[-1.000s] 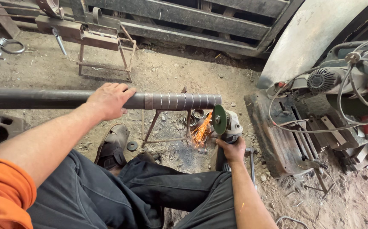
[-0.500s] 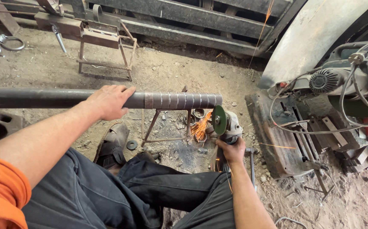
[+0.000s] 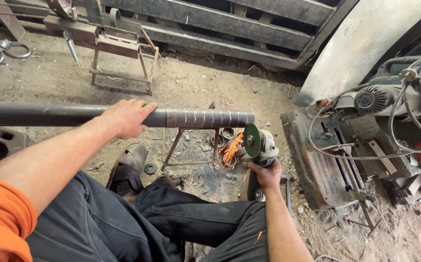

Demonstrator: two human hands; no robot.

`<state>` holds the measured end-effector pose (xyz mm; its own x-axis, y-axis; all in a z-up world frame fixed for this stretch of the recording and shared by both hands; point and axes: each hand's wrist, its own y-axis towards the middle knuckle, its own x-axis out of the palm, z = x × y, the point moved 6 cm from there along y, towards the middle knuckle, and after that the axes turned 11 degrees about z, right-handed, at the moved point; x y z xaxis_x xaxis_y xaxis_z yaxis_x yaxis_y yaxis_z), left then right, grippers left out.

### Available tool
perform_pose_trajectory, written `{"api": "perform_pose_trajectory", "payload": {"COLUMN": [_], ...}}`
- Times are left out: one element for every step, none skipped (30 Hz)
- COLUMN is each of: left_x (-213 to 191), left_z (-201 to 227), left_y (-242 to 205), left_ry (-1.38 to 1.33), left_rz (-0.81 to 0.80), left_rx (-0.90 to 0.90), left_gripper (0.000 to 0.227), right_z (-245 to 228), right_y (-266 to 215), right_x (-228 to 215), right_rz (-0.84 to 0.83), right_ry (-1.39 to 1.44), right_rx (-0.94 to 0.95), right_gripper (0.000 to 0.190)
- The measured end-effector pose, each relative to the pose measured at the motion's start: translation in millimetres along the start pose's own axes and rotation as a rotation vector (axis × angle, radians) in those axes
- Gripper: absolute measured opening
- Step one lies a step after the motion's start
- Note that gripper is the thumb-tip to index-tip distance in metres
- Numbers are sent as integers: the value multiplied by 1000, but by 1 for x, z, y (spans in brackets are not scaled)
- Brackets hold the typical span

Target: The person uses an angle grinder to cut or grind a metal pipe that is supported on a stand. Sparks are generated as the grinder wheel contacts the pipe surface. The person holds the pipe with one hand and operates the grinder with the other.

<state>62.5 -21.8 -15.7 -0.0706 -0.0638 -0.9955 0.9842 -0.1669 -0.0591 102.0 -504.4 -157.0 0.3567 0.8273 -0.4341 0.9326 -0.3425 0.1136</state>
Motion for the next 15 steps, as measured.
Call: {"api": "perform_pose_trajectory", "payload": {"left_x": [-1,-3,-5,-6,-8,-9,-10,-9,-7,-6,-4,-3,-3,-3,-4], "left_z": [0,-1,0,2,3,3,3,2,2,2,0,-1,-4,-5,-5], "left_y": [-1,-2,-3,-2,-1,1,1,2,2,3,2,1,1,0,0], "left_ry": [11,22,32,63,95,128,131,135,136,104,74,43,-4,-51,-99], "left_rz": [0,0,2,-2,-5,-7,-5,-2,-1,13,27,42,38,35,32], "left_rx": [-3,-6,-10,-4,2,7,9,11,14,23,31,40,30,21,14], "left_gripper": [83,82,81,75,70,64,64,64,64,68,73,77,76,76,76], "right_z": [-2,-3,-5,-4,-4,-4,-5,-5,-5,-6,-6,-7,-9,-12,-14], "right_y": [-1,-1,-1,-2,-2,-2,-2,-3,-3,-4,-4,-4,-4,-3,-2], "right_x": [0,0,0,0,1,3,3,2,2,2,4,5,5,5,4], "right_rz": [10,19,29,21,12,4,6,8,10,7,4,0,-3,-7,-8], "right_ry": [-12,-24,-36,-13,12,37,40,43,44,70,98,125,115,105,94], "right_rx": [-18,-36,-56,-39,-24,-9,-1,6,14,19,23,27,16,5,-6], "right_gripper": [43,43,43,43,44,44,45,45,45,45,44,44,43,42,41]}}
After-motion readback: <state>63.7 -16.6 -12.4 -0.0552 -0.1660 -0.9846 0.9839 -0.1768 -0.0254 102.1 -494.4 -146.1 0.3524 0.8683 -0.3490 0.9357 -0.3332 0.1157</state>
